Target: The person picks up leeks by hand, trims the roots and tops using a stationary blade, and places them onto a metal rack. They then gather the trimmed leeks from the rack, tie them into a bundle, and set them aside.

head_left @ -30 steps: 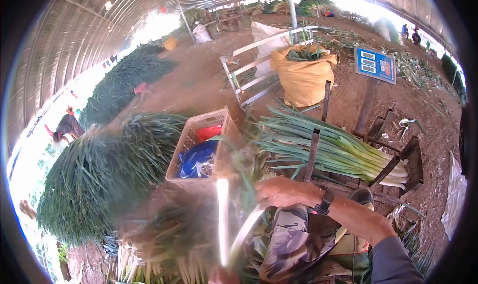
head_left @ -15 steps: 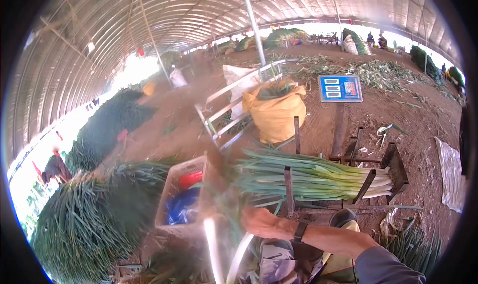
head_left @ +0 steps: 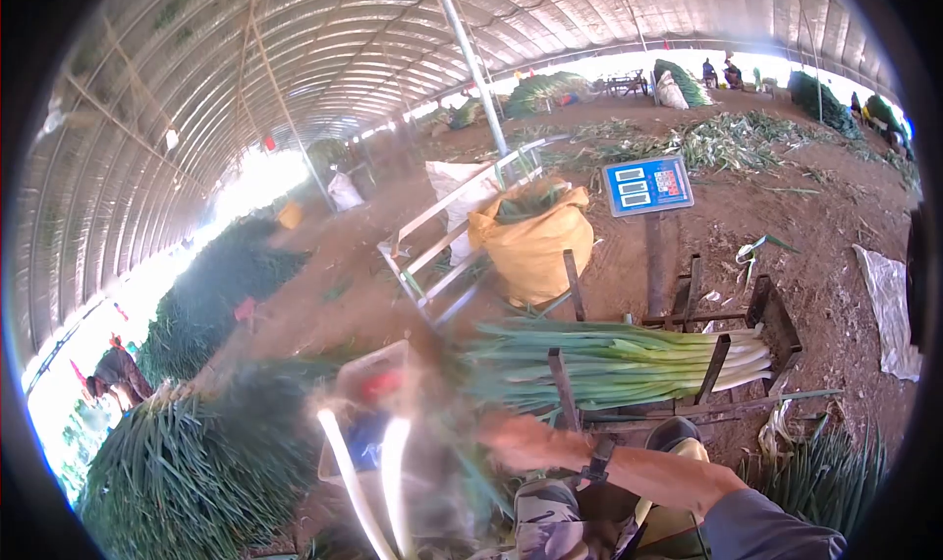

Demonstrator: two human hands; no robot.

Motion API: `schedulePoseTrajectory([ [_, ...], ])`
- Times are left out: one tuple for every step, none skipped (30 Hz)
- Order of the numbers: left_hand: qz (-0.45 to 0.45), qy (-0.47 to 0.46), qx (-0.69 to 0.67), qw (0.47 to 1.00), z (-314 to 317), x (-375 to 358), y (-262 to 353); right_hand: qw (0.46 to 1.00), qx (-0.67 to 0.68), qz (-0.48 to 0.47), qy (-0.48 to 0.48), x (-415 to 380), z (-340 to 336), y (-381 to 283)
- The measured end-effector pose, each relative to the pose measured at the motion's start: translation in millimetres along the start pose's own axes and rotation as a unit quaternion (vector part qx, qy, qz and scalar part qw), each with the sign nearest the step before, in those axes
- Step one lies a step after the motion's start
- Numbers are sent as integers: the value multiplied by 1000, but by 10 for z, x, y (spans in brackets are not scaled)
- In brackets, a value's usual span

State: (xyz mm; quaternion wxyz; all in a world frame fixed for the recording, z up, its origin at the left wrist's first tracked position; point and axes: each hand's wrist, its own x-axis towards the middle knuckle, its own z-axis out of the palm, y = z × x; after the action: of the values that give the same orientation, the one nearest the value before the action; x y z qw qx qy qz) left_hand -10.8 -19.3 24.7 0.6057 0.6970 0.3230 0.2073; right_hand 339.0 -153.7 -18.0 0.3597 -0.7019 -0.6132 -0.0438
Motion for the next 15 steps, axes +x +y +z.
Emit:
schedulePoseTrajectory([
  [4, 13, 18, 1000, 102, 88, 108, 990, 140, 6, 6, 51, 144, -41],
  [22, -13, -4, 1000, 188, 160, 160, 971, 236, 24, 4, 87, 207, -19],
  [41, -39, -26, 998, 270, 227, 197, 943, 330, 42, 5, 141, 225, -43],
  [59, -66, -48, 995, 353, 278, 232, 921, 382, 74, -1, 169, 141, -165],
  [51, -82, -45, 994, 449, 310, 265, 920, 374, 114, 5, 260, 11, -315],
  [47, -111, -27, 992, 532, 358, 245, 917, 368, 153, 9, 351, -121, -465],
  [77, -145, -55, 985, 604, 451, 60, 894, 406, 183, 47, 369, -452, -761],
  [106, -178, -81, 975, 670, 547, -179, 868, 443, 210, 84, 380, -686, -977],
  [107, -200, -96, 969, 787, 551, -185, 828, 493, 237, 122, 414, -649, -991],
  [142, -208, -139, 958, 889, 539, -187, 812, 519, 184, 194, 409, -547, -959],
  [134, -218, -89, 963, 904, 564, -145, 786, 538, 207, 223, 412, -507, -932],
  [124, -227, -37, 965, 908, 576, -91, 761, 564, 204, 248, 422, -475, -937],
  [117, -230, -8, 966, 898, 548, -19, 724, 607, 191, 267, 419, -474, -928],
  [93, -235, 31, 967, 880, 539, 78, 683, 652, 181, 275, 419, -470, -908],
  [133, -250, -2, 959, 844, 524, 52, 655, 679, 178, 280, 408, -477, -906],
])
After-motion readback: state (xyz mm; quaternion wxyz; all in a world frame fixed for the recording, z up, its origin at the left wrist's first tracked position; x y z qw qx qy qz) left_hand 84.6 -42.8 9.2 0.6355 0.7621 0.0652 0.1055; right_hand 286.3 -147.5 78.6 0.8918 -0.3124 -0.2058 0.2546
